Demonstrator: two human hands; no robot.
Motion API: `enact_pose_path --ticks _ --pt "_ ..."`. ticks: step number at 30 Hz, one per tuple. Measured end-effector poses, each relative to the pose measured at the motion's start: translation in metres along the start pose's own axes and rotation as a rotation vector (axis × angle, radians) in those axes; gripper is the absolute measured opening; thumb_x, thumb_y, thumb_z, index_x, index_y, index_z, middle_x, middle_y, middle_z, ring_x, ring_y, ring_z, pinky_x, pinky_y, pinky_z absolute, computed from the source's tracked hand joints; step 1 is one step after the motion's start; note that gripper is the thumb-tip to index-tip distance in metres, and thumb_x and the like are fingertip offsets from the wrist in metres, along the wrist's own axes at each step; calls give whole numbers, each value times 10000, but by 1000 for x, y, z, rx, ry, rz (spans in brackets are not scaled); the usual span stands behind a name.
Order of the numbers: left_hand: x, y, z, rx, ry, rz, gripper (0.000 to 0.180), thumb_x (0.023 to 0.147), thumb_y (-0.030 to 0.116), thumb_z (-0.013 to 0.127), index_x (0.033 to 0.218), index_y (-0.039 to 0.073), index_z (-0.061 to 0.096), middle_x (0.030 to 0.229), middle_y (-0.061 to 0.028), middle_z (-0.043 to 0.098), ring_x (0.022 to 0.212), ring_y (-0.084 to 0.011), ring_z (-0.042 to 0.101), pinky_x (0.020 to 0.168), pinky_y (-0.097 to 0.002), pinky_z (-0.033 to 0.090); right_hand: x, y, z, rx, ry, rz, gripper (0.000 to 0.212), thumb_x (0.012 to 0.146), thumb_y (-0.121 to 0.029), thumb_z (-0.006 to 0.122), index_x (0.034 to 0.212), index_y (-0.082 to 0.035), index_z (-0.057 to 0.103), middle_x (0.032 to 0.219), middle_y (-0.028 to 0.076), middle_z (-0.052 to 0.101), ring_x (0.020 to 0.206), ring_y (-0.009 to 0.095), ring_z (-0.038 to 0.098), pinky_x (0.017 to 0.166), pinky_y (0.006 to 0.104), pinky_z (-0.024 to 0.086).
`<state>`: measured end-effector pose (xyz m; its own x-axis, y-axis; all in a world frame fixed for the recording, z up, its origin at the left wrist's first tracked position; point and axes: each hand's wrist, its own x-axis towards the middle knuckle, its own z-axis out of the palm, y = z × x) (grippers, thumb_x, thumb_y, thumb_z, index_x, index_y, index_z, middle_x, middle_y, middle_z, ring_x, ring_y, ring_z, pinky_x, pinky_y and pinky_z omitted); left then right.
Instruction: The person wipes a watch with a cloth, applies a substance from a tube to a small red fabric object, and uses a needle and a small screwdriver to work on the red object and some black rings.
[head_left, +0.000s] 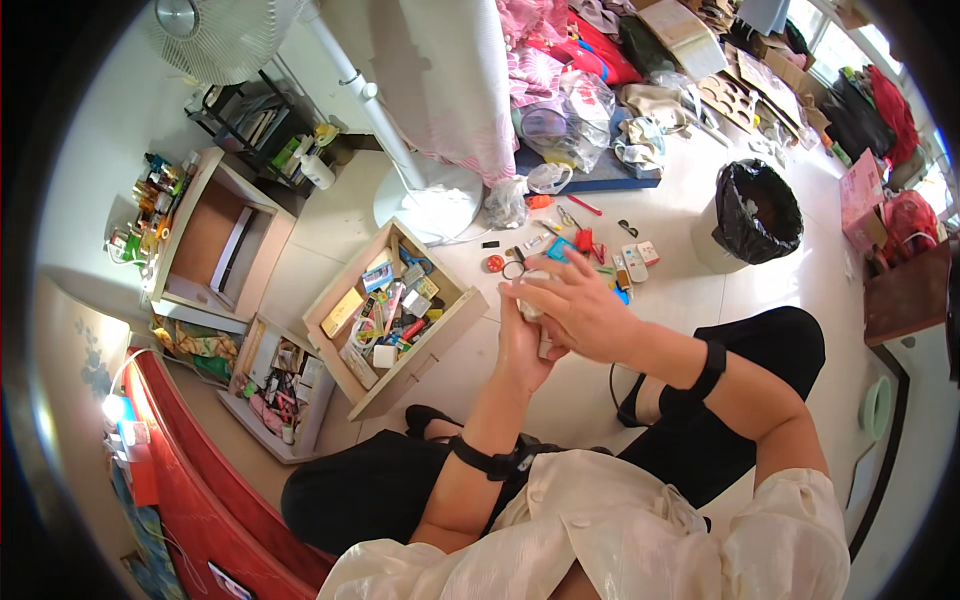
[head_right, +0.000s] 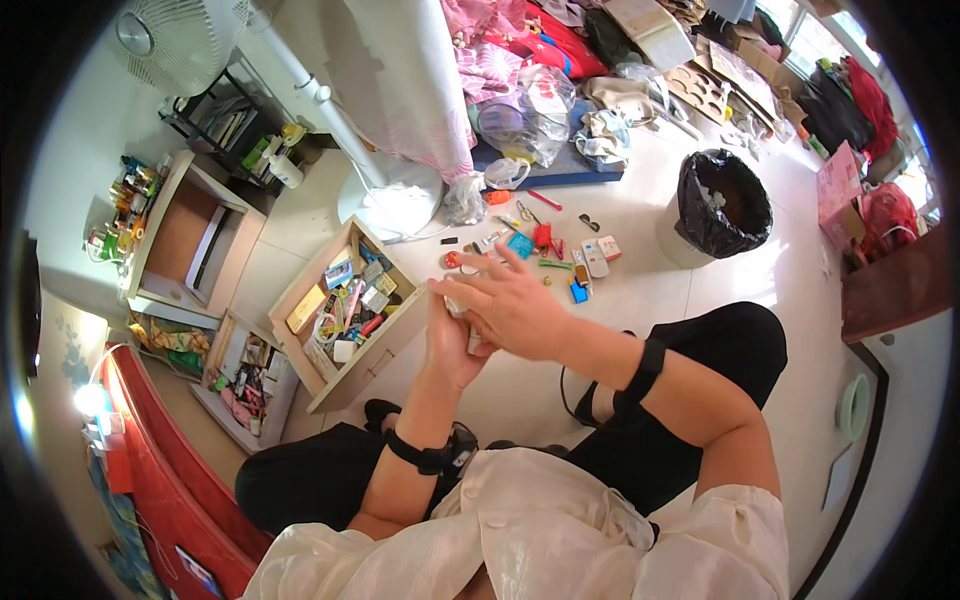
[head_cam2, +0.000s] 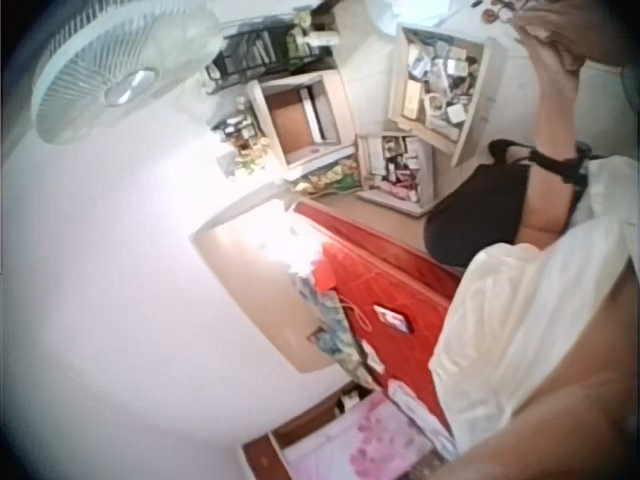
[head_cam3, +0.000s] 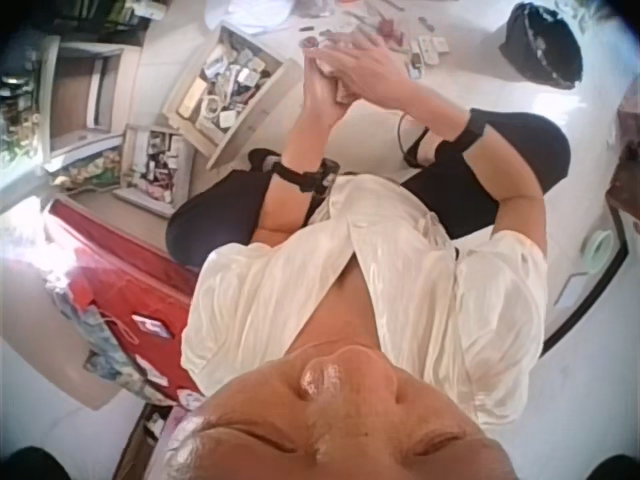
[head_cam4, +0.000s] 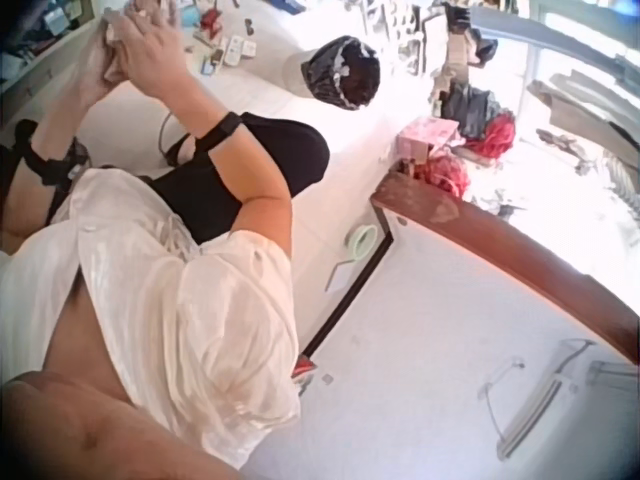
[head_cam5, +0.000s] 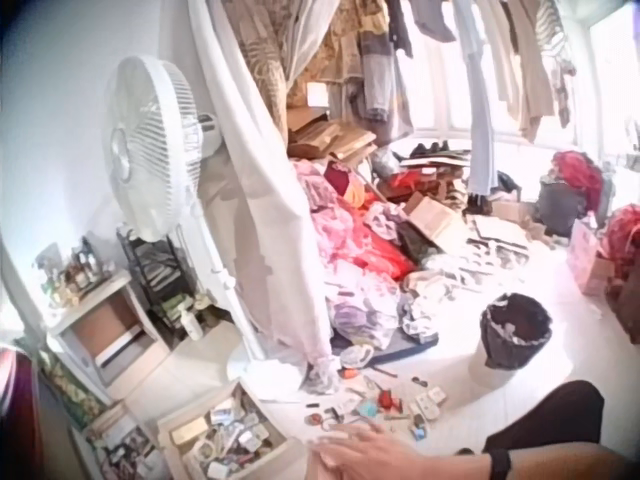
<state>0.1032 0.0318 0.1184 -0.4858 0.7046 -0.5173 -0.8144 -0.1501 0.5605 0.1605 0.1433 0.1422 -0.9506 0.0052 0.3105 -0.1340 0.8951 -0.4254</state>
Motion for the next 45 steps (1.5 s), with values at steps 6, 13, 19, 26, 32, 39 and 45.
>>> enact_pose_path --ticks 6,13,19,26,32,39,45 --pt "7 -3 -21 81 -334 9 601 906 572 218 1091 52 456 793 -23 483 488 -65 331 353 -171 235 4 18 3 -6 16 44 316 799 -80 533 1113 -89 495 971 107 594 948 270 558 779 384 445" --pt "-1 7 -11 11 -362 62 274 955 283 330 1050 73 478 786 -18 500 494 -52 362 363 -166 270 10 54 -21 247 208 727 130 821 -124 533 924 -63 484 892 158 579 770 338 571 684 430 452" --pt "9 2 -16 394 -181 296 162 937 215 382 976 85 472 657 -23 485 487 -79 452 383 -187 322 0 7 -11 -9 180 -80 174 728 -87 609 881 -78 526 956 96 495 729 273 548 594 373 447" --pt "25 14 -43 -94 16 0 250 917 274 420 989 72 548 719 -18 514 560 -83 481 405 -198 372 3 1 -7 -73 240 -124 236 702 -129 647 920 -104 561 903 59 521 801 261 543 650 359 451" --pt "8 5 -28 -37 -100 -1 339 929 291 371 1080 33 530 713 -35 526 548 -89 498 407 -180 370 4 -6 -1 -271 169 -267 218 709 -103 597 925 -89 578 894 50 523 799 201 561 650 321 462" --pt "5 10 -18 -70 -355 -7 470 941 402 336 1063 -24 491 656 -27 470 468 -85 426 362 -187 324 10 26 -13 -93 353 344 243 766 -111 578 1009 -99 567 922 61 504 771 237 564 642 347 464" --pt "4 0 -19 258 -191 92 441 939 390 337 1028 -3 517 630 -23 472 471 -90 436 360 -207 318 5 -2 -2 -70 123 102 243 815 -141 545 1046 -75 580 938 83 493 747 244 562 622 351 461"
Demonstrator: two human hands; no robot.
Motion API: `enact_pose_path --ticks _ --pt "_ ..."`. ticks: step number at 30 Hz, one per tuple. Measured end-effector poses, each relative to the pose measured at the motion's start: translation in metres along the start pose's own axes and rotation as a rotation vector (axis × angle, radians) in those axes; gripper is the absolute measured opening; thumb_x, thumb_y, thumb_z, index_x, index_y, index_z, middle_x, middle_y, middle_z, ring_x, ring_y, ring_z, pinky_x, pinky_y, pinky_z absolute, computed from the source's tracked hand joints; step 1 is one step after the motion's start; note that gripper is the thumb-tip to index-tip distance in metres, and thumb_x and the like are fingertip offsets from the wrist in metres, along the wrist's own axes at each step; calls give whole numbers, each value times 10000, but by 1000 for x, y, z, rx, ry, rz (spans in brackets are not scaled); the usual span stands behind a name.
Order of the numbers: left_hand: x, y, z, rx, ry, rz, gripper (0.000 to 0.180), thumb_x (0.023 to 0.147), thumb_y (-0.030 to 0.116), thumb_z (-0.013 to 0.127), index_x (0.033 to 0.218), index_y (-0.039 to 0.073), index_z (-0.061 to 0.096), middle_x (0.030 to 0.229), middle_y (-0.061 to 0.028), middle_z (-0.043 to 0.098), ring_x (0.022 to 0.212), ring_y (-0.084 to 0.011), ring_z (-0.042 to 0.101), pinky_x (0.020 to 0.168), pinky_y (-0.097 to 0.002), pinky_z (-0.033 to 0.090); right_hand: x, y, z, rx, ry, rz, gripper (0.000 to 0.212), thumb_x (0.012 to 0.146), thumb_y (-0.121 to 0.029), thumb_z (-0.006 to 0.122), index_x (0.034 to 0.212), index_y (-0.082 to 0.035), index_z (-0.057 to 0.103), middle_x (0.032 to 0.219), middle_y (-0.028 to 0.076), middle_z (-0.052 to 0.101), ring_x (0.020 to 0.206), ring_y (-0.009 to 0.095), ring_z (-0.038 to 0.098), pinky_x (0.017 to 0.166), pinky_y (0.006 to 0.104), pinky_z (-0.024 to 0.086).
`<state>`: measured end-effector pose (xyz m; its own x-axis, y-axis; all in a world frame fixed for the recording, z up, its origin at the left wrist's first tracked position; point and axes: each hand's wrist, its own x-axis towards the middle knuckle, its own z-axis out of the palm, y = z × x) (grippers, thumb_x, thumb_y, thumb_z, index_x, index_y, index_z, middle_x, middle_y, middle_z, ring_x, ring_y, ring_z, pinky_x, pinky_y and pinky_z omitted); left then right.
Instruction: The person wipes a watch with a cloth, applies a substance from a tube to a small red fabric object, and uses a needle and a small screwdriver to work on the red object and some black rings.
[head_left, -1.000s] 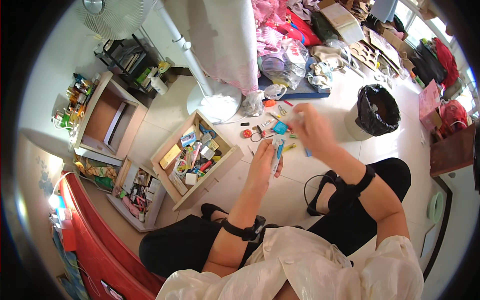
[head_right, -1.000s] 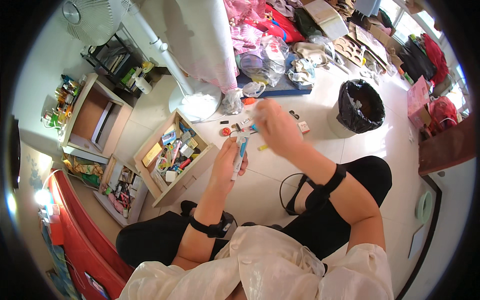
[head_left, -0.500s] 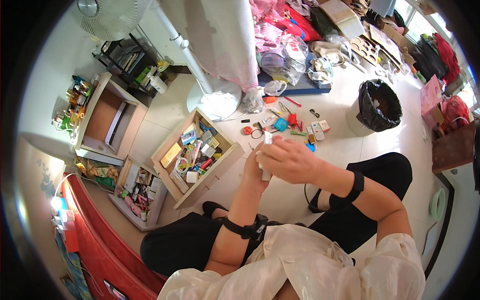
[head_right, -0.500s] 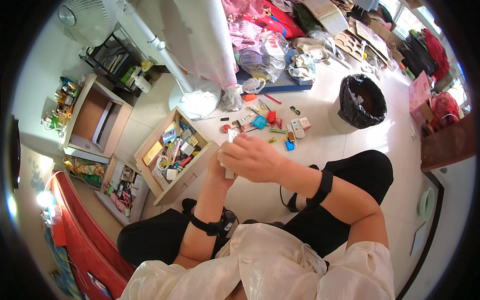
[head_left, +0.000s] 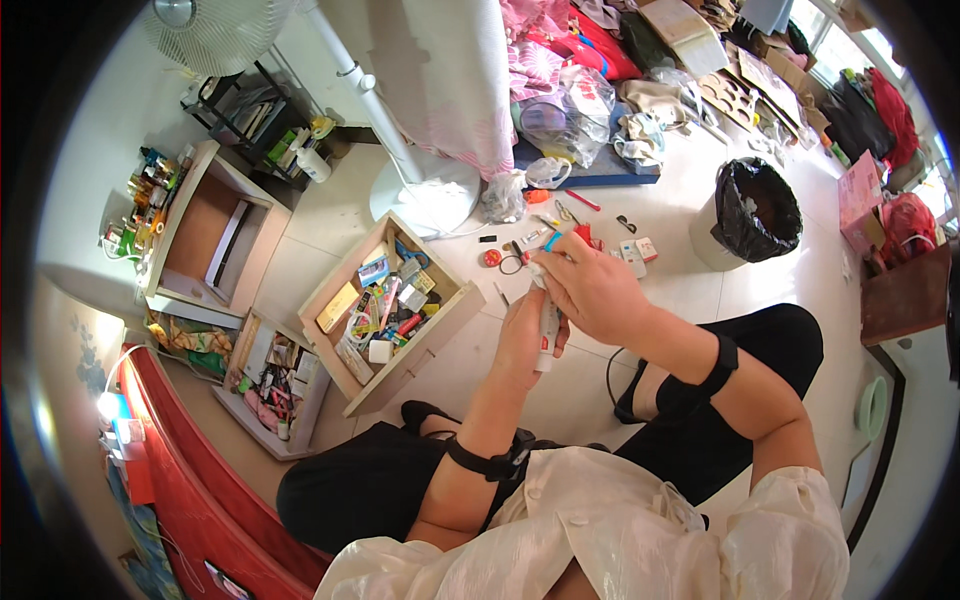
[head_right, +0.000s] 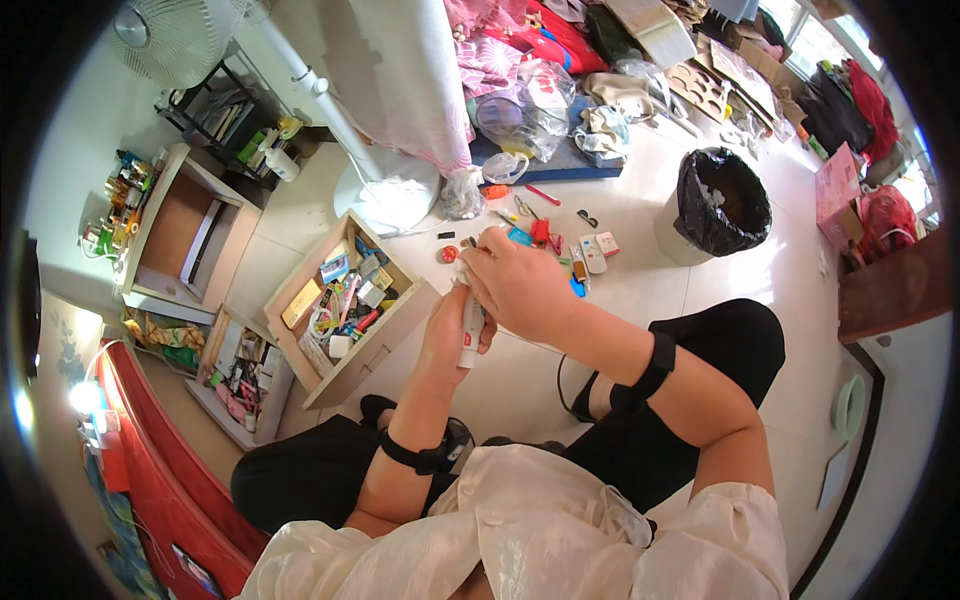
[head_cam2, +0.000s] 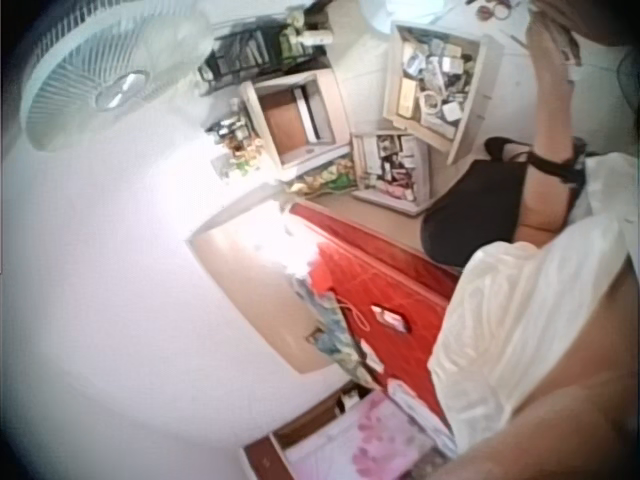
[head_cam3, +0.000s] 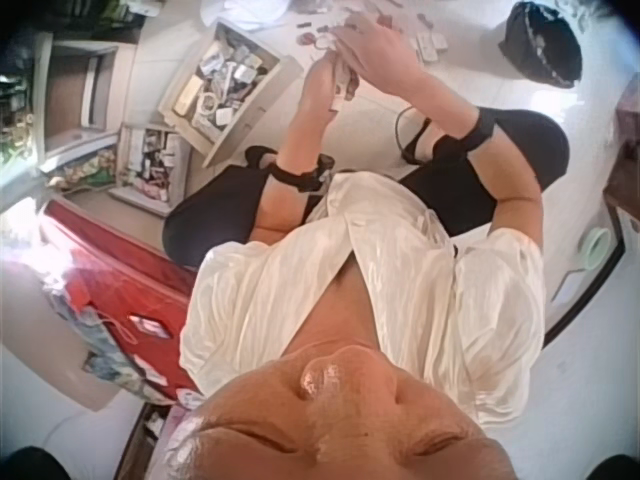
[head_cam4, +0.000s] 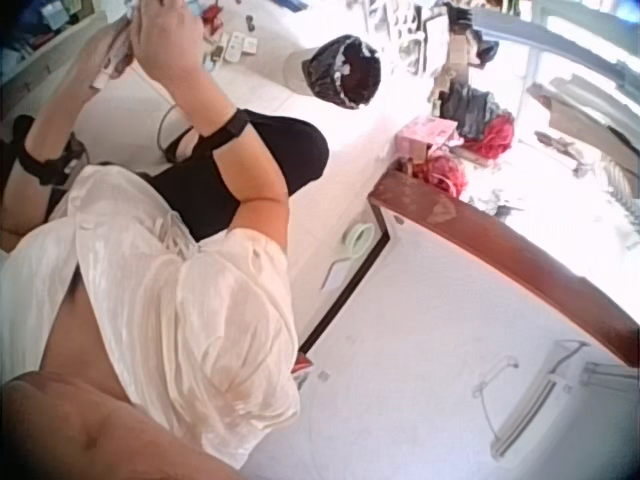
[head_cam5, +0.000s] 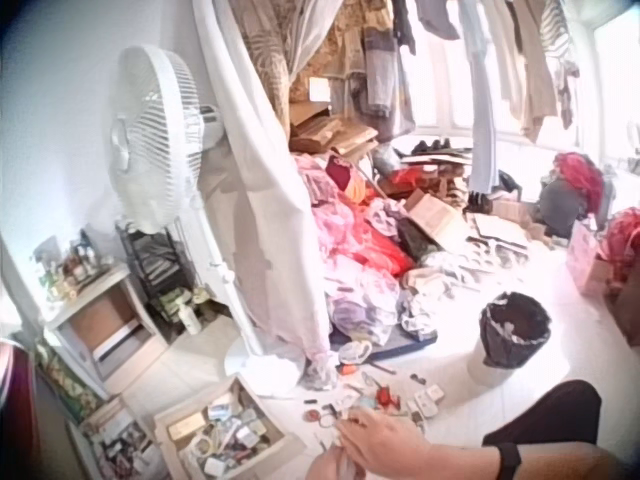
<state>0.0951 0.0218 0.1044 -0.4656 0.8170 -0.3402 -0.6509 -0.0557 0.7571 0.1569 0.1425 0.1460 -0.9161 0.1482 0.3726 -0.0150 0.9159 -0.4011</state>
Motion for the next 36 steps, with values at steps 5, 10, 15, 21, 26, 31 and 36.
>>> enact_pose_path --ticks 5,10,15,21,26,31,36 --pt "0 9 -7 -114 -6 153 349 942 354 332 836 62 491 651 -29 511 540 -101 501 452 -208 382 -2 19 -9 -147 -148 150 172 822 -141 536 971 -67 580 907 82 500 754 252 564 617 358 460" --pt "5 9 -10 -118 157 154 280 933 319 380 942 67 503 717 -32 535 589 -91 512 479 -230 402 -11 -3 -2 74 16 -143 196 763 -151 605 935 -88 537 896 82 515 726 259 562 610 355 464" --pt "-1 10 1 -344 106 -37 249 888 320 489 949 83 532 721 -39 559 562 -116 535 457 -219 428 -2 -6 -8 -111 51 -138 171 746 -120 606 888 -88 516 840 83 503 692 284 541 587 369 448" --pt "0 12 8 -401 290 -92 219 910 265 448 980 78 537 718 2 552 544 -96 525 409 -206 402 -19 -18 10 151 108 -177 197 741 -101 604 916 -86 517 835 94 496 668 282 537 531 358 439" --pt "3 11 3 -427 220 -81 191 888 245 488 936 72 554 745 -4 571 593 -94 568 457 -209 461 -19 -7 15 30 100 -384 238 726 -142 628 947 -110 542 863 81 515 660 253 545 511 345 446" --pt "6 0 -14 -367 0 -64 193 903 252 441 842 94 535 700 0 533 565 -93 504 444 -216 406 -4 8 10 -73 139 -134 141 770 -114 557 885 -103 475 826 58 496 705 231 560 521 348 459" --pt "17 -7 -31 -381 333 97 211 903 230 397 848 76 530 754 -20 547 672 -99 524 573 -252 421 -16 -12 8 116 -208 -270 181 754 -123 609 905 -101 511 831 66 526 664 255 561 545 351 450"
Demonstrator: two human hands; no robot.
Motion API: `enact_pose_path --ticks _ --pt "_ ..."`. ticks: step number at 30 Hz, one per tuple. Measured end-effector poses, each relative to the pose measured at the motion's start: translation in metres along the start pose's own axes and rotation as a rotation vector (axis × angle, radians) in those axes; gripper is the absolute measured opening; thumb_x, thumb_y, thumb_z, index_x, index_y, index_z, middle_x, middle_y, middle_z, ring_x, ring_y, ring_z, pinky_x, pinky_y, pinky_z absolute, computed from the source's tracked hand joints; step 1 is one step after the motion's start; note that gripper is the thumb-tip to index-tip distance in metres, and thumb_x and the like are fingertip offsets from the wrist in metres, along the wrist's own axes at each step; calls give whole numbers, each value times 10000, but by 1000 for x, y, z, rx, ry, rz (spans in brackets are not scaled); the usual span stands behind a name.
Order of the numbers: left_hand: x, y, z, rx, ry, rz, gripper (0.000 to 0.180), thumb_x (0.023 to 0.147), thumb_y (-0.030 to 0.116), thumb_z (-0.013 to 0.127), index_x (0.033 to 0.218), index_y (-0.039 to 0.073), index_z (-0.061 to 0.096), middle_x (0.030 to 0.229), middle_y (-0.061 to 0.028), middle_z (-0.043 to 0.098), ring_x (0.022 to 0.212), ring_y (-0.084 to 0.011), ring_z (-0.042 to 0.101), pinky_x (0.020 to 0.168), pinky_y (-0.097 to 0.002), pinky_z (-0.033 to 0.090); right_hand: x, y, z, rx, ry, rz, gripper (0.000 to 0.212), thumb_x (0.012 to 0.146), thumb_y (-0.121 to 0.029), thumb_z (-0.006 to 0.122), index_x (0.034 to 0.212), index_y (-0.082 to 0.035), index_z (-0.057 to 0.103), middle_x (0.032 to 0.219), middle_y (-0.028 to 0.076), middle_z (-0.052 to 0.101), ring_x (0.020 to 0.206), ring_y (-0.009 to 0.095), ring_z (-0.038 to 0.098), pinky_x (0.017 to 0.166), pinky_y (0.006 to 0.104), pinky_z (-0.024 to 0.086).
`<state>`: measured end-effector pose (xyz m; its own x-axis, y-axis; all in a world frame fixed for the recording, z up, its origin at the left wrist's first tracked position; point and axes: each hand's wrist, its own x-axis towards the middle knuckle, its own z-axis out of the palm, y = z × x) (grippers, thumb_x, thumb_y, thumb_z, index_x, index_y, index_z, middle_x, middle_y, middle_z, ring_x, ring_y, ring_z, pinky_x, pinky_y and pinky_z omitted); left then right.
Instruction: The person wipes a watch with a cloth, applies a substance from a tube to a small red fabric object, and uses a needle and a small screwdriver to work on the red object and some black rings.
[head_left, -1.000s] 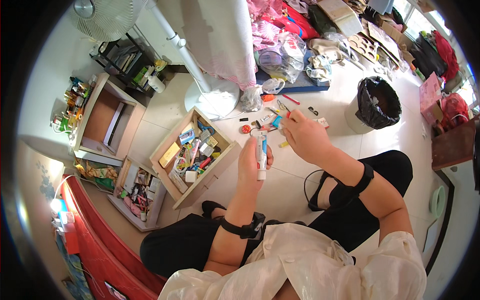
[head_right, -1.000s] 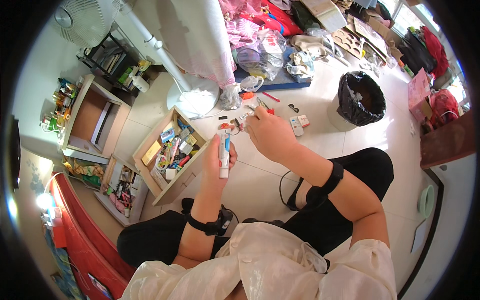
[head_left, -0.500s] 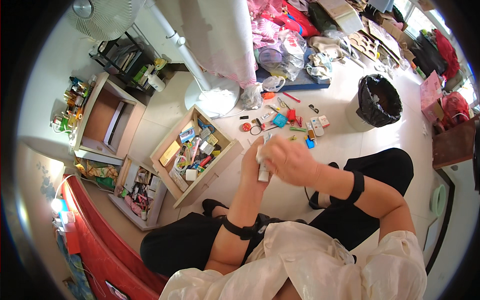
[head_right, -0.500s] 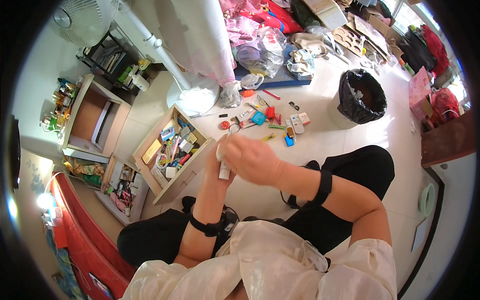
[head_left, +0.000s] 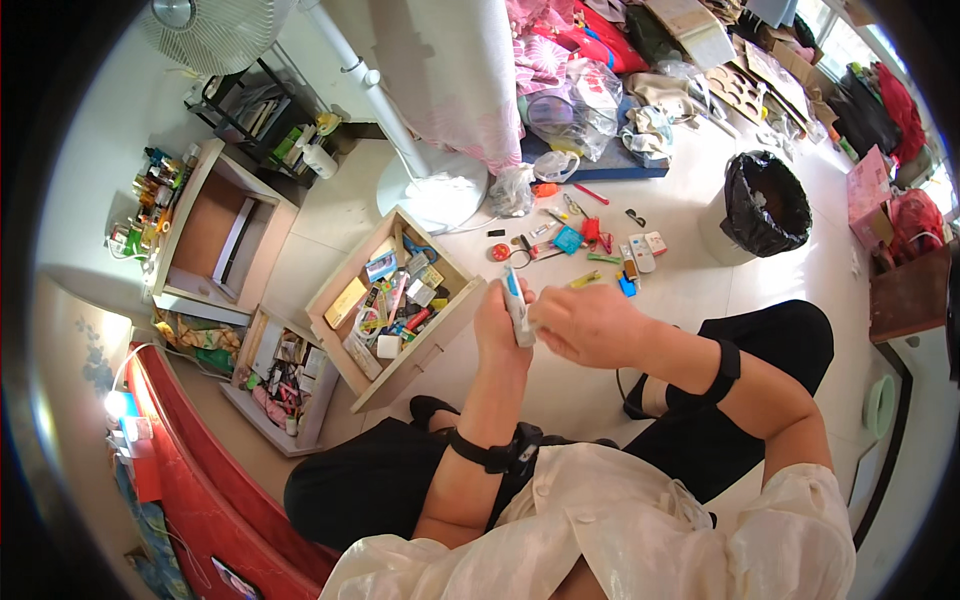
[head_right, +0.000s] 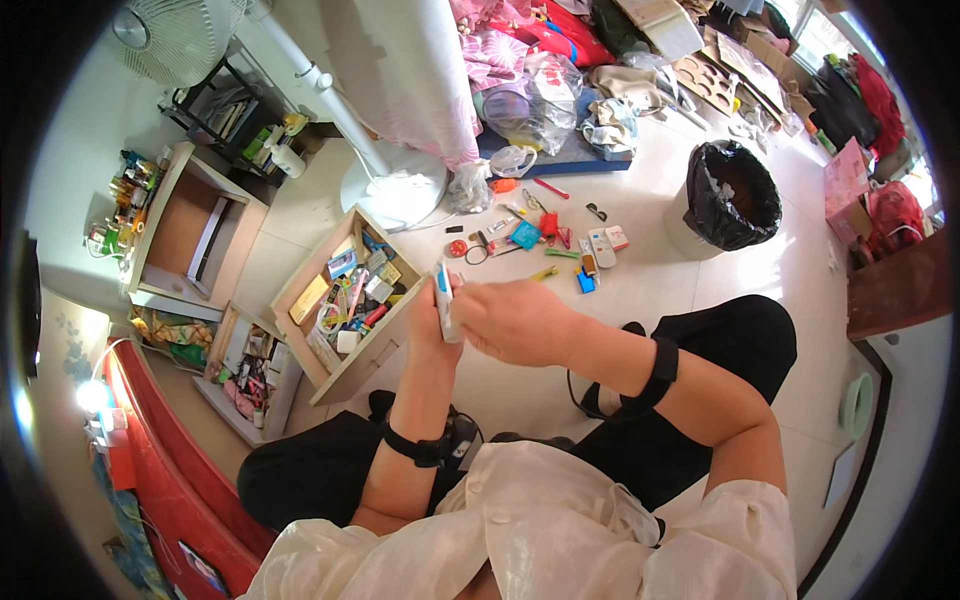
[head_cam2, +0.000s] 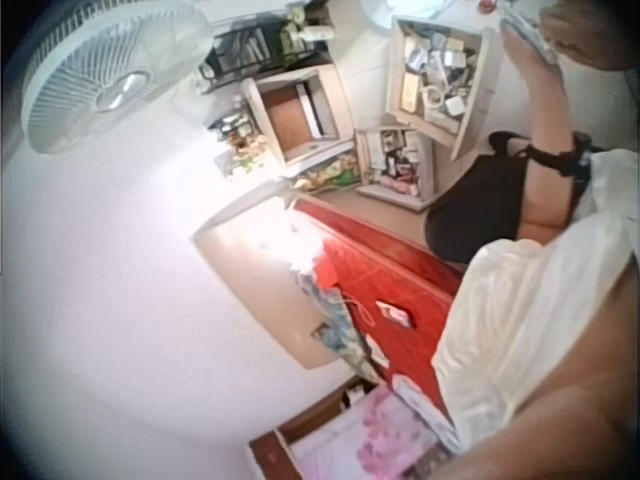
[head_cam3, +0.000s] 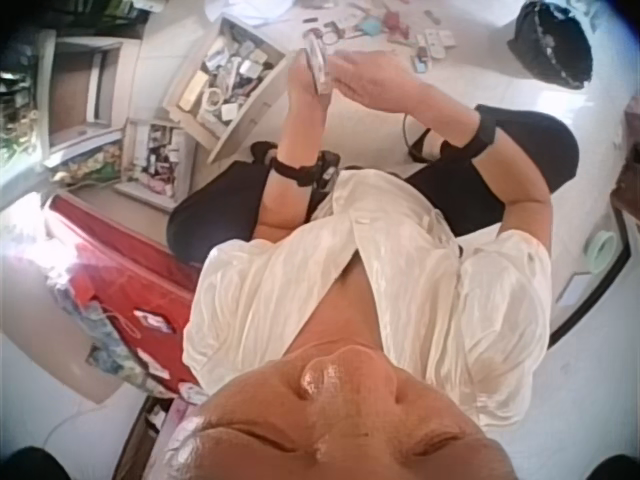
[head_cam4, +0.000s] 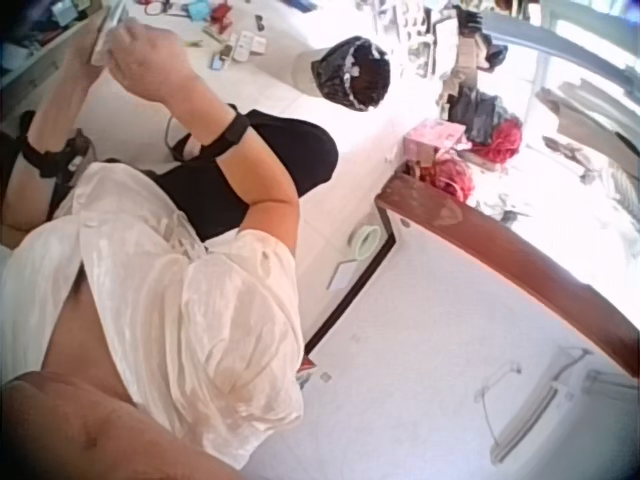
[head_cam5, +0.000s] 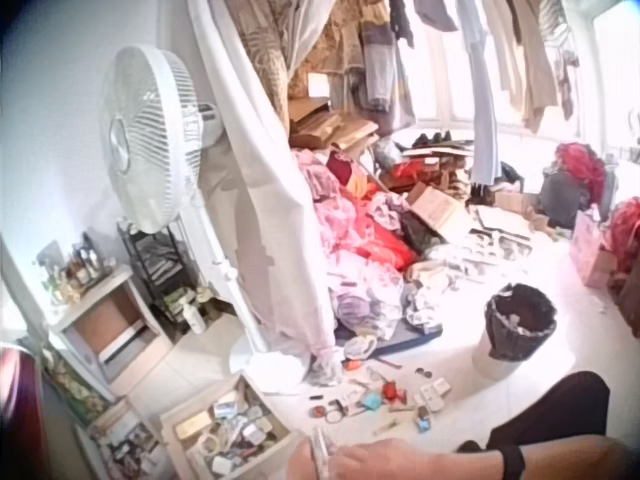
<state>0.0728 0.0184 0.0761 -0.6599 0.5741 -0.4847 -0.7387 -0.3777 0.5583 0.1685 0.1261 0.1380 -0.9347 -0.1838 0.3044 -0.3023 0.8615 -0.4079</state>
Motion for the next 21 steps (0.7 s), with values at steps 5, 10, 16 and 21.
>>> enact_pose_path --ticks 5,10,16,21 --pt "-7 5 10 40 233 326 162 903 208 384 876 80 479 777 -34 554 683 -110 524 593 -244 423 2 3 -12 27 229 225 166 772 -172 594 900 -105 514 849 50 512 741 233 555 581 356 461" --pt "-17 -5 20 -43 128 484 114 906 164 366 884 84 446 812 -43 549 701 -114 523 623 -251 441 4 -5 7 -190 215 -38 329 706 -204 641 976 -85 495 926 54 500 767 212 544 571 328 462" --pt "-24 1 29 -36 66 388 126 922 151 368 974 78 457 904 -29 544 794 -86 524 644 -250 463 1 -1 6 -151 143 165 339 713 -221 644 932 -53 448 785 76 545 713 256 578 557 351 462" --pt "-22 5 32 31 -96 282 165 922 158 431 1058 71 466 939 -25 554 784 -75 547 632 -223 486 4 6 -3 -22 125 427 233 798 -225 576 863 -34 460 682 111 565 618 281 575 540 365 451"
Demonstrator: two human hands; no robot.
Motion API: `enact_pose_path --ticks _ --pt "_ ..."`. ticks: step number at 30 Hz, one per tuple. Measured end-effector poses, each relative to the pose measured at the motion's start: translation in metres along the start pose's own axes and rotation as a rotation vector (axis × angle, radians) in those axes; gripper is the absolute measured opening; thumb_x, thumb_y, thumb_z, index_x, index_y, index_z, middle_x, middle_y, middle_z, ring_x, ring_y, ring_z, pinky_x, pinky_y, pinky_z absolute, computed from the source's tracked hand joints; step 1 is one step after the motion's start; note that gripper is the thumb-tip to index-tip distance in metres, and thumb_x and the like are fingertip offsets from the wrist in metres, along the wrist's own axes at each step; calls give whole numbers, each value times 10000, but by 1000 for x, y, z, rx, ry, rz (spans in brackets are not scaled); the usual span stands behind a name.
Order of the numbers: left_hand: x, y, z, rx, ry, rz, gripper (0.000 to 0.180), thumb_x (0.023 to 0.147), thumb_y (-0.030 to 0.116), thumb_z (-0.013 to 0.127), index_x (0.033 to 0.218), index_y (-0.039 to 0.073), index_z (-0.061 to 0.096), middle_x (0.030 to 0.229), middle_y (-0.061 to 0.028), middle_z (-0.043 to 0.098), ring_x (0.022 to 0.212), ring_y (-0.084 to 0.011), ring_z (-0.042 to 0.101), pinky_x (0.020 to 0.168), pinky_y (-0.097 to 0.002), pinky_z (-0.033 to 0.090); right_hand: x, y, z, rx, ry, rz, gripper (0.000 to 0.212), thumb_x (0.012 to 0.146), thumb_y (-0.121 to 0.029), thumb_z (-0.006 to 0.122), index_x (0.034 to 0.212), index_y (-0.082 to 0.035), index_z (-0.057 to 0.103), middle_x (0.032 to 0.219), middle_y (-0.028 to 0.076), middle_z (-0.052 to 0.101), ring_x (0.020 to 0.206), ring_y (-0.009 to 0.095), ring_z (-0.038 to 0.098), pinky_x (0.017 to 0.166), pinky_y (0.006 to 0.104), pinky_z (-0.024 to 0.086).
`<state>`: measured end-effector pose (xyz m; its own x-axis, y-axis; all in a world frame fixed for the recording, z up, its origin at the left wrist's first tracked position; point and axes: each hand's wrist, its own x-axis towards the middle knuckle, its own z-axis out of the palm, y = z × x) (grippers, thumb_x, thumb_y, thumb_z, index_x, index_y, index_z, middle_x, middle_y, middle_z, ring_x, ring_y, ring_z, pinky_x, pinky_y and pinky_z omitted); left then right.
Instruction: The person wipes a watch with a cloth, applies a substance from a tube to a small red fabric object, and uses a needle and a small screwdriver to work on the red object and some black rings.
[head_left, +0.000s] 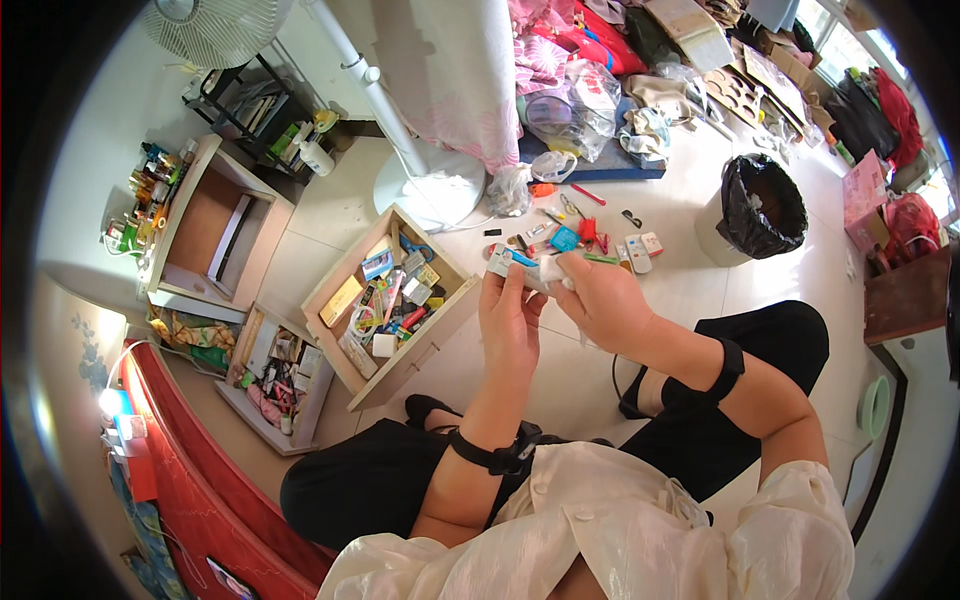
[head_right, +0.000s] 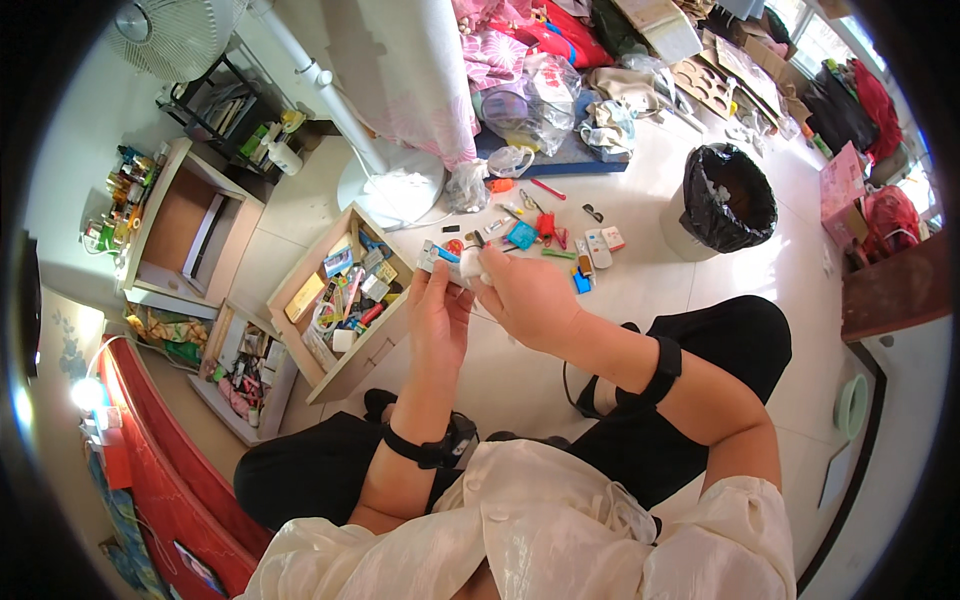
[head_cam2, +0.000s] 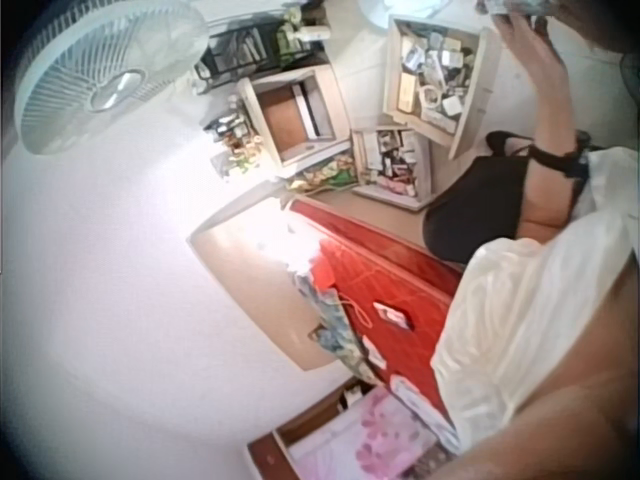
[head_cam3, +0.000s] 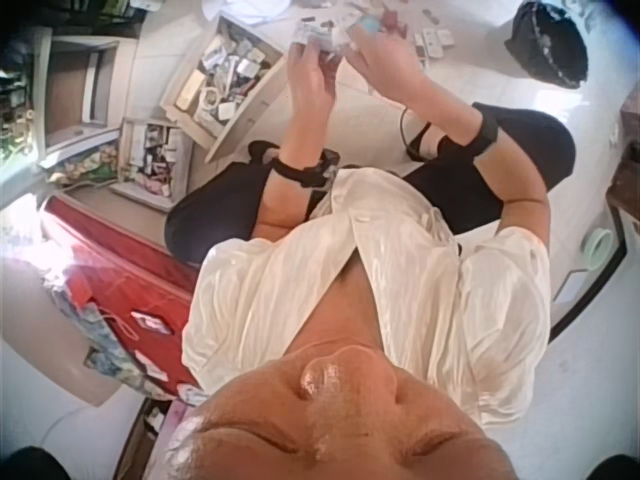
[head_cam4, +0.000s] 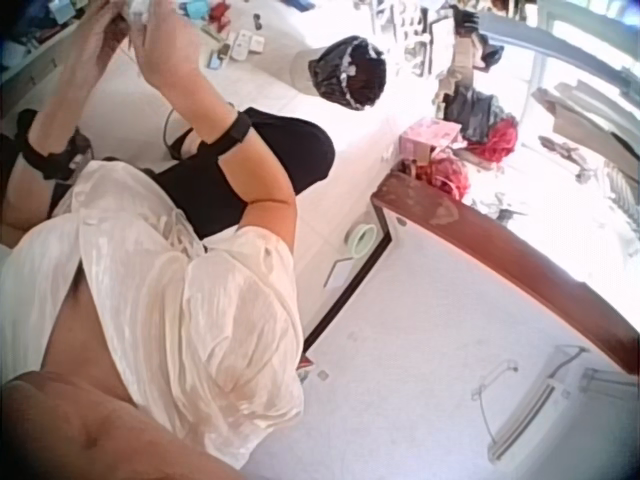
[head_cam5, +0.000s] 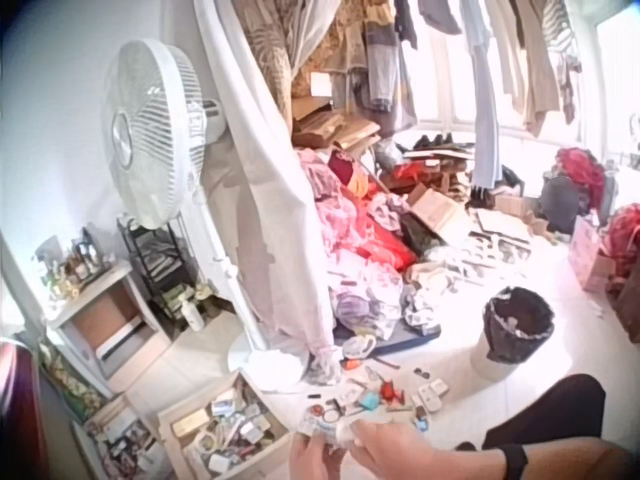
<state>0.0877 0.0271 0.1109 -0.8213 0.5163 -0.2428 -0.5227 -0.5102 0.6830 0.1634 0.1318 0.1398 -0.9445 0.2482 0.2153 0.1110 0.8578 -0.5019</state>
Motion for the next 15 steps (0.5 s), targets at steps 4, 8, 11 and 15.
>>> enact_pose_path --ticks 4,8,11,15 --pt "6 -6 -13 -93 -64 -94 177 914 158 477 1055 51 480 917 -35 575 724 -81 558 635 -206 509 11 13 2 636 -39 485 277 885 -277 471 882 -6 528 641 82 573 555 186 563 497 329 419" --pt "17 -12 -31 -308 -1 -238 167 919 153 462 1023 29 503 894 -46 583 700 -92 559 625 -206 512 15 23 -16 896 -49 504 396 938 -327 348 988 11 550 649 23 528 574 73 459 525 231 373" --pt "23 -14 -35 -428 56 -351 174 913 140 469 1015 5 513 914 -57 586 736 -109 572 592 -176 509 8 17 -12 917 -64 369 341 929 -311 375 929 -22 558 678 35 570 605 80 503 530 255 383" --pt "17 -12 -27 -454 9 -375 190 917 159 469 1017 6 519 925 -63 590 732 -112 578 624 -189 520 3 -1 -8 554 -77 187 283 897 -269 462 1022 -22 522 723 118 567 638 211 546 571 315 408"
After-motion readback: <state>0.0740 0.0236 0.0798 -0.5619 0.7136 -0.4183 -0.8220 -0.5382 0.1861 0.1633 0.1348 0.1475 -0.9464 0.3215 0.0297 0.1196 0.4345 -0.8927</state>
